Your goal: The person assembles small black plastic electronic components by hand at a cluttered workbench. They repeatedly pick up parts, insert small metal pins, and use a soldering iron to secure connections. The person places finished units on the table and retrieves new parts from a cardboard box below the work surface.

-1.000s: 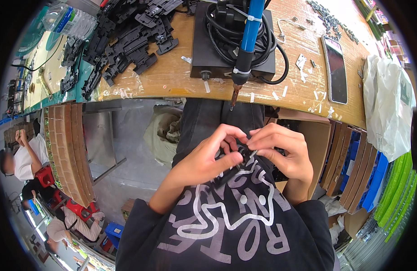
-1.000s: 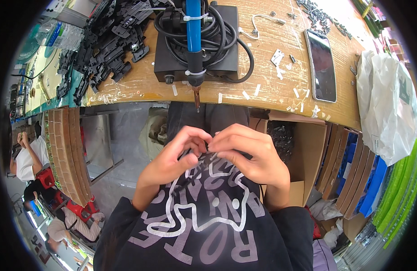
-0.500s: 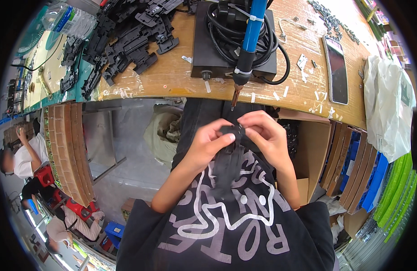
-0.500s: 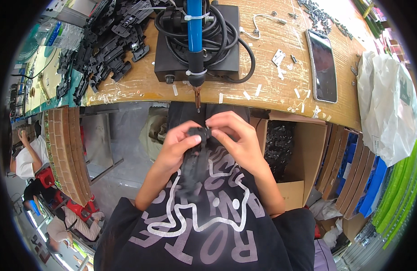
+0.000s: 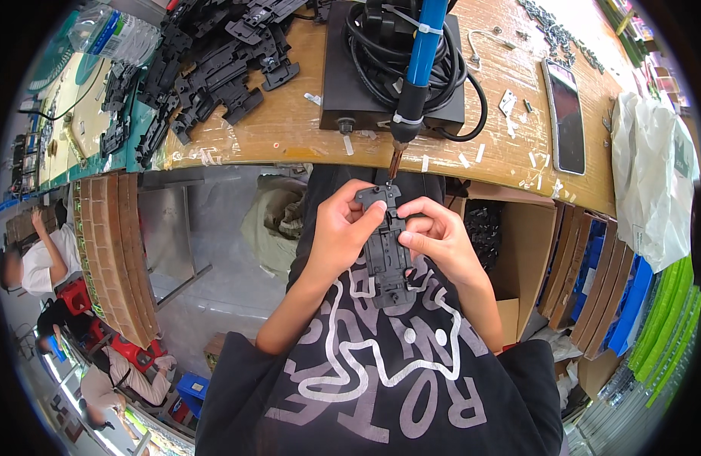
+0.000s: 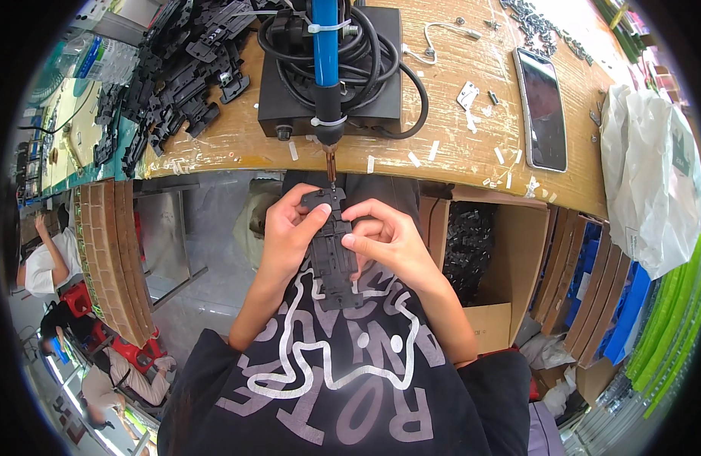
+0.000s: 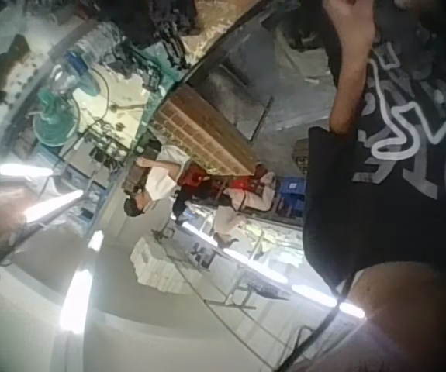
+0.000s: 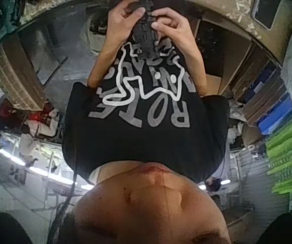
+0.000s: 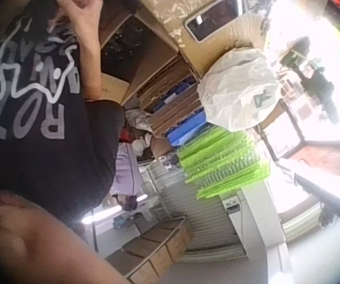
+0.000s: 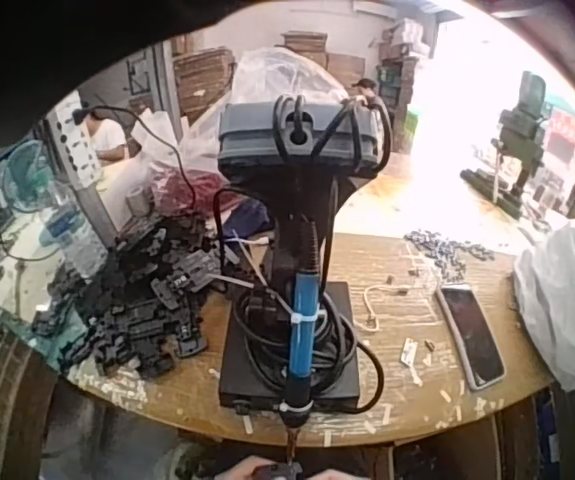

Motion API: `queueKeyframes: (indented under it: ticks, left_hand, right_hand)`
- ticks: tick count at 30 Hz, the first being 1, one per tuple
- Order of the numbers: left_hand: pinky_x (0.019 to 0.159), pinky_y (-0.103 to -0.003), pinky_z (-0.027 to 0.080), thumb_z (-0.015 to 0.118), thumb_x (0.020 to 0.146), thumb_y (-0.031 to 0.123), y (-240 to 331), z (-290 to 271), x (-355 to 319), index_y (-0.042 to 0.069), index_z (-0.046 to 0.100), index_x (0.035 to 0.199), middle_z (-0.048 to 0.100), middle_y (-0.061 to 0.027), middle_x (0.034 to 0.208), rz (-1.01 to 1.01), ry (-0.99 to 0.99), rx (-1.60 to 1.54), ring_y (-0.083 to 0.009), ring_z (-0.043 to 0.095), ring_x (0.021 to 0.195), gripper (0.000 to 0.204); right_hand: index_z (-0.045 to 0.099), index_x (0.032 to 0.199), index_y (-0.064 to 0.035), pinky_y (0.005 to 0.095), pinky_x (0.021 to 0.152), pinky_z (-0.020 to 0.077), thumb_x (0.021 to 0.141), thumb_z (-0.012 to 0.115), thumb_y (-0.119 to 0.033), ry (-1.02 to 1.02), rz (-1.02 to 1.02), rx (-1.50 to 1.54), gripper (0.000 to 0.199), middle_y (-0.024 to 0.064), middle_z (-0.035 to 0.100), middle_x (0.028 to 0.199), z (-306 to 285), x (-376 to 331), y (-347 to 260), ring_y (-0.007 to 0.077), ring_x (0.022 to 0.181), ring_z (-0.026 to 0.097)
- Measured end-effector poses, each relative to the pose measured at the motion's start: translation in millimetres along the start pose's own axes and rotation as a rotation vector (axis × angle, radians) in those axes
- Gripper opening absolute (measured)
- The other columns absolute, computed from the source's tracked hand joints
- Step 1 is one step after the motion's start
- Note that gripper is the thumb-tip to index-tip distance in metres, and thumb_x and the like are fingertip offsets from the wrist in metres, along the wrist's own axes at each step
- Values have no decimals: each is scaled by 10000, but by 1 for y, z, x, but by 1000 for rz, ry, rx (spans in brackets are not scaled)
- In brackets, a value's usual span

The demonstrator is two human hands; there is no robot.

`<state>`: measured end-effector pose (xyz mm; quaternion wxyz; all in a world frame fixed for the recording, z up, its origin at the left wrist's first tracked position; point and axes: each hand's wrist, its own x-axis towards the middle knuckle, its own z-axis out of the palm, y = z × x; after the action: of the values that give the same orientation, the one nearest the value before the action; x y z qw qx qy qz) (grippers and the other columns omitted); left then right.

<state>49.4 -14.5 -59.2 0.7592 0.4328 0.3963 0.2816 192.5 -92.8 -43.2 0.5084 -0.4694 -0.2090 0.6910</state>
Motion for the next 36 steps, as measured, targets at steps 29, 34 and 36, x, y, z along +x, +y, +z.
queueKeyframes:
  ticks: [29,34,36]
  left_hand:
    - [505,-167,396,549,777,30,4,-2,9,-20,509,867,558,-28,699,-1,-5,41,-28,499,590,110]
    - [508,-170,401,551,778,35,7,-1,8,-23,509,867,558,-30,697,20,3,36,-33,503,589,115]
    - [513,-171,404,551,778,38,7,-1,8,-24,509,868,558,-31,697,23,5,37,-34,505,591,116]
  right_hand:
    - [479,974,41,211,458,453,775,580,-40,62,-79,0,237,19,521,634,3,5,5,75,523,513]
    - [483,974,41,205,456,444,775,580,-41,58,-90,-8,236,16,522,627,3,5,5,72,517,510]
    - [485,973,42,205,453,444,775,581,-40,60,-91,-11,235,16,520,623,4,5,4,69,517,509]
